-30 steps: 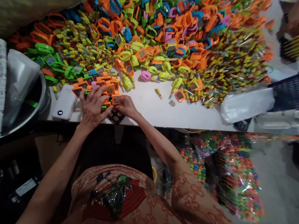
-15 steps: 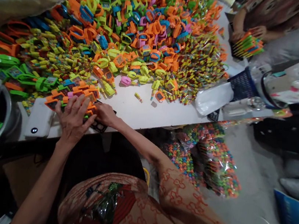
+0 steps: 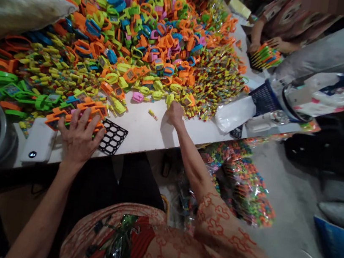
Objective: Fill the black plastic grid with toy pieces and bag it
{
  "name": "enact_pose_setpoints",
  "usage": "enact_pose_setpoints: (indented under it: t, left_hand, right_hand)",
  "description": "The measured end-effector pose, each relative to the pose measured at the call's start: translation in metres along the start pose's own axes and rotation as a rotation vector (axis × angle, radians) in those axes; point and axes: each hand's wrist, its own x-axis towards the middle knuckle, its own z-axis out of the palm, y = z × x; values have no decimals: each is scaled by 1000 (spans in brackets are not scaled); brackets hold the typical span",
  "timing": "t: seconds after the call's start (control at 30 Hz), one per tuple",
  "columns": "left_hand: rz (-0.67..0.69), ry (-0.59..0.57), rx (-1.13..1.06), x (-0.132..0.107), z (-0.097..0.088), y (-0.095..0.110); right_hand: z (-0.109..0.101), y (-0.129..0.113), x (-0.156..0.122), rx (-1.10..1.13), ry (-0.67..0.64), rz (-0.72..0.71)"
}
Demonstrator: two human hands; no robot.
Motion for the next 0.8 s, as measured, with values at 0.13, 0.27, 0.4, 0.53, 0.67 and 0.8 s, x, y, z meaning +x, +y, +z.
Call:
enact_pose_setpoints:
  t: [0.13, 0.27, 0.4, 0.53, 0.67, 0.8]
  left_hand:
    - [-11, 10, -10, -3, 3, -2]
    - [-11, 0, 19, -7, 4, -4]
    - [-6, -14, 69, -8, 3, -1]
    - [1, -13, 73, -8, 1, 0]
    - [-7, -25, 61, -10, 3, -2]
    - [-20, -34, 62, -7, 1, -2]
  right_hand:
    - [4, -6, -7, 55, -20, 89]
    - [20, -28, -38, 582, -220, 28]
    - [58, -75, -86, 876, -568, -97]
    - [97, -117, -110, 931, -727, -165]
    - [114, -124, -105, 769, -654, -283]
    - [111, -131, -108, 460, -605, -529]
